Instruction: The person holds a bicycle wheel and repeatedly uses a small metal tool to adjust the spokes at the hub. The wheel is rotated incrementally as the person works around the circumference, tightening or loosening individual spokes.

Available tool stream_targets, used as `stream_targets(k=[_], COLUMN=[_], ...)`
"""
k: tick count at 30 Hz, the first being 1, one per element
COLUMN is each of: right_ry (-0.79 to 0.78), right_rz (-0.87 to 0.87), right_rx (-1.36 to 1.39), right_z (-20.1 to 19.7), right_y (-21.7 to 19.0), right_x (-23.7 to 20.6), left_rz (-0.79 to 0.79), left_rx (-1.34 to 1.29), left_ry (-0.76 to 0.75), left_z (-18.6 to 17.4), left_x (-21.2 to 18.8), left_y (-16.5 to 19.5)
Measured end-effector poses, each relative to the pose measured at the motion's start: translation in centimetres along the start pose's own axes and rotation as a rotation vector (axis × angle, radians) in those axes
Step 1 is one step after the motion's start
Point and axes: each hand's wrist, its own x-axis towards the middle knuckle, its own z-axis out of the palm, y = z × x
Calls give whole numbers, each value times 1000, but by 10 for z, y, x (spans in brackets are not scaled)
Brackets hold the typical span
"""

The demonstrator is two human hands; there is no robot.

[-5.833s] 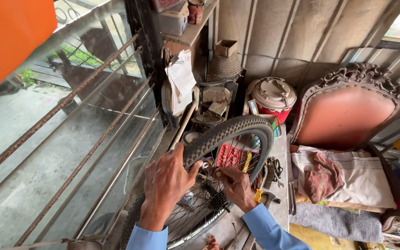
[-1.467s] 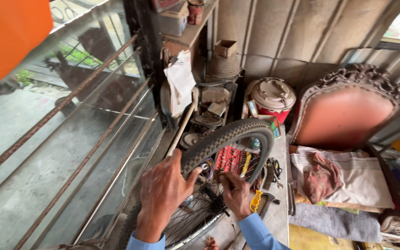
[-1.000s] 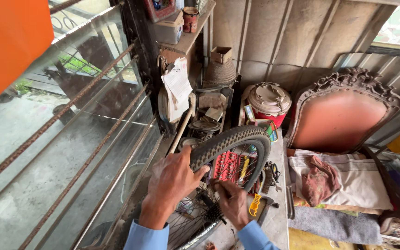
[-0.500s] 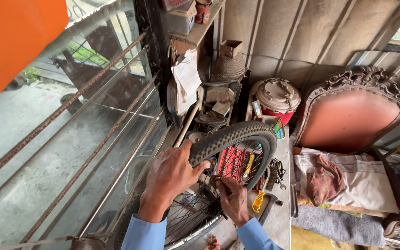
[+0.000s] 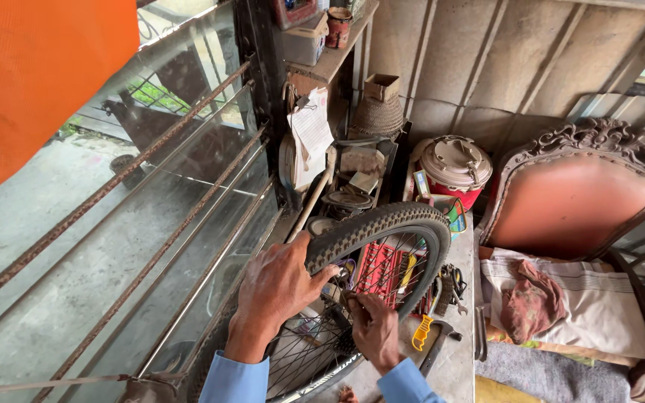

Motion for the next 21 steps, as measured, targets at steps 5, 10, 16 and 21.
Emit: stream_targets(k=[5,10,16,21], right_ry=[44,21,-36,46], right_rz=[9,-7,74,22], right_rx=[-195,-226,-84,-126], right_z=[-6,2,11,-8], right_y=[37,50,35,45], right_x=[59,30,-21,47], left_rz=[-8,-39,27,-12], left_rx=[12,4,73,61], left_ry=[-78,-78,43,-70], left_z=[8,12,10,12], left_x=[4,3,2,1], left_y=[2,1,4,8])
